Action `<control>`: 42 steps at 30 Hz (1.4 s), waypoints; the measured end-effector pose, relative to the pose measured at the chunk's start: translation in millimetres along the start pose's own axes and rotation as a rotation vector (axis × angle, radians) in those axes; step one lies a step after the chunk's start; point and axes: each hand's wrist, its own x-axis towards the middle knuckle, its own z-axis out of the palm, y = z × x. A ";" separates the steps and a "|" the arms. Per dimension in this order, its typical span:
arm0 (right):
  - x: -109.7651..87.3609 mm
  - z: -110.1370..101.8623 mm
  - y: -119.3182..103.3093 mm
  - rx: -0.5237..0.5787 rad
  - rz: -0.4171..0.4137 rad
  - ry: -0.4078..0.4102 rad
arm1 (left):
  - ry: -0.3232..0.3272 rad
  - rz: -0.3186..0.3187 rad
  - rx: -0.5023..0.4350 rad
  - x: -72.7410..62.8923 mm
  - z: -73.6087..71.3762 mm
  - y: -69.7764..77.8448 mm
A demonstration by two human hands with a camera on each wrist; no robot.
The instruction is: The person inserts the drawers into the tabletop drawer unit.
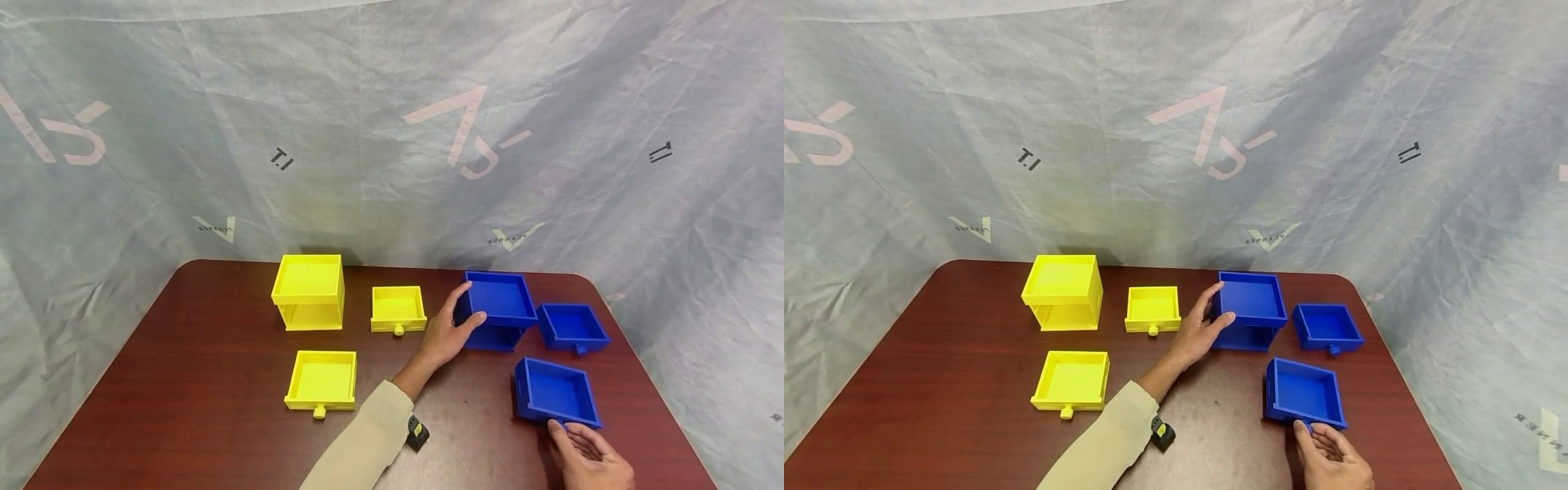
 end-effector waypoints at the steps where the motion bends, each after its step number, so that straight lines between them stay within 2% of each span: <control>1: -0.7 0.8 0.1 0.004 -0.015 -0.002 | 0.000 0.001 0.000 0.2 -0.1 -0.1; 13: -2.9 7.9 0.2 -0.013 -0.069 -0.010 | 0.013 0.008 0.034 2.1 -1.2 2.3; 19: -2.9 10.0 0.4 -0.042 -0.065 0.003 | -0.003 0.005 0.029 3.0 0.4 4.3; 26: -5.6 13.5 0.4 0.013 -0.103 -0.002 | -0.007 -0.003 0.031 2.0 1.5 3.6; 36: -10.5 21.9 -1.3 0.010 -0.131 -0.024 | -0.007 -0.018 0.001 -1.3 -2.9 0.3; 42: -11.2 27.0 -3.7 0.053 -0.170 -0.038 | -0.019 -0.021 0.002 -0.5 -4.0 0.5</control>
